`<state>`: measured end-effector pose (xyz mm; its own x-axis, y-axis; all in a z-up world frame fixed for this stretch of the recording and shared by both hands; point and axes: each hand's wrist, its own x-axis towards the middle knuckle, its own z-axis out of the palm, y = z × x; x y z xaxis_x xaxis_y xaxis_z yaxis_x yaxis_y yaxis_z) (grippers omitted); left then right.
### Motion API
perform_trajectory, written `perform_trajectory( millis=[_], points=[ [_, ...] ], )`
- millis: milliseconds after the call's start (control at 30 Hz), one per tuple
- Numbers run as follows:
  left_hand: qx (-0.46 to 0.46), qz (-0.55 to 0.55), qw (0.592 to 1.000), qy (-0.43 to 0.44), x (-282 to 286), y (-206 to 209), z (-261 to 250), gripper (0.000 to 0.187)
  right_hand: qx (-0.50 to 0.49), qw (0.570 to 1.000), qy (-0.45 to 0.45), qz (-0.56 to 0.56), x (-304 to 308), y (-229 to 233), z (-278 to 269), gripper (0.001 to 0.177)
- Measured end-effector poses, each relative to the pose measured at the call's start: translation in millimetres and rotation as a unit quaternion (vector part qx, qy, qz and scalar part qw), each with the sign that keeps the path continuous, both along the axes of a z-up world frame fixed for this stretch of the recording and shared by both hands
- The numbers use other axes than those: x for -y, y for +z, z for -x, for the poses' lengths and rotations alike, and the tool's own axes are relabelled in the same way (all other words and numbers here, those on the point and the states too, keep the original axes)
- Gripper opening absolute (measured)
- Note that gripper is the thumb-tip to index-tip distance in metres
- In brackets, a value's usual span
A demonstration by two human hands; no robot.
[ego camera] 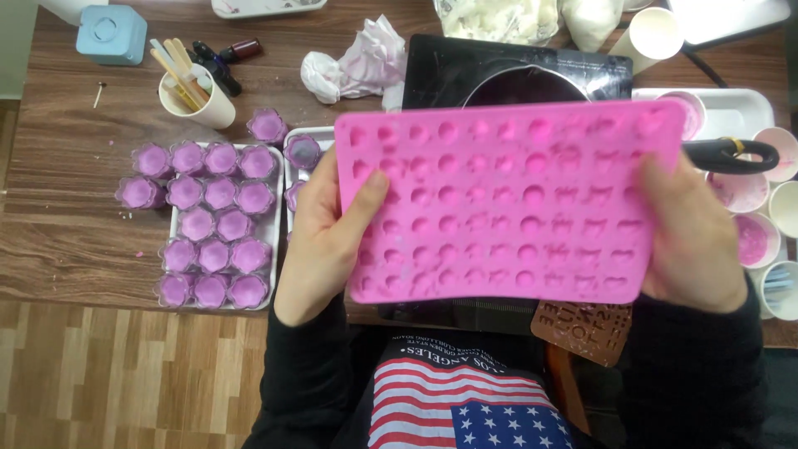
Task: Inspecting and preparing silicone letter and decorative molds for wax pouring.
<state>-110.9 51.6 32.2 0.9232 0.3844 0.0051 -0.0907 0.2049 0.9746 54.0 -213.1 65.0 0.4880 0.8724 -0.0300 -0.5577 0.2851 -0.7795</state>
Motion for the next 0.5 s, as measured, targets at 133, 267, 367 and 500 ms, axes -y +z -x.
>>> perform_trajectory(
  millis=[133,267,367,500],
  points=[
    [-0.008,0.033,0.999,-0.005,6,-10,20,0.042,0.121,0.974,-0.104,0.161,14,-20,25,0.045],
    [-0.047,0.046,0.998,-0.021,10,-21,39,0.043,0.147,0.962,-0.121,0.195,24,-36,46,0.047],
    [-0.064,0.044,0.997,-0.03,10,-34,50,0.044,0.19,0.939,-0.139,0.251,22,-37,60,0.049],
    [-0.09,0.022,0.995,-0.046,11,-55,63,0.047,0.252,0.907,-0.102,0.321,29,-56,72,0.044]
  ],
)
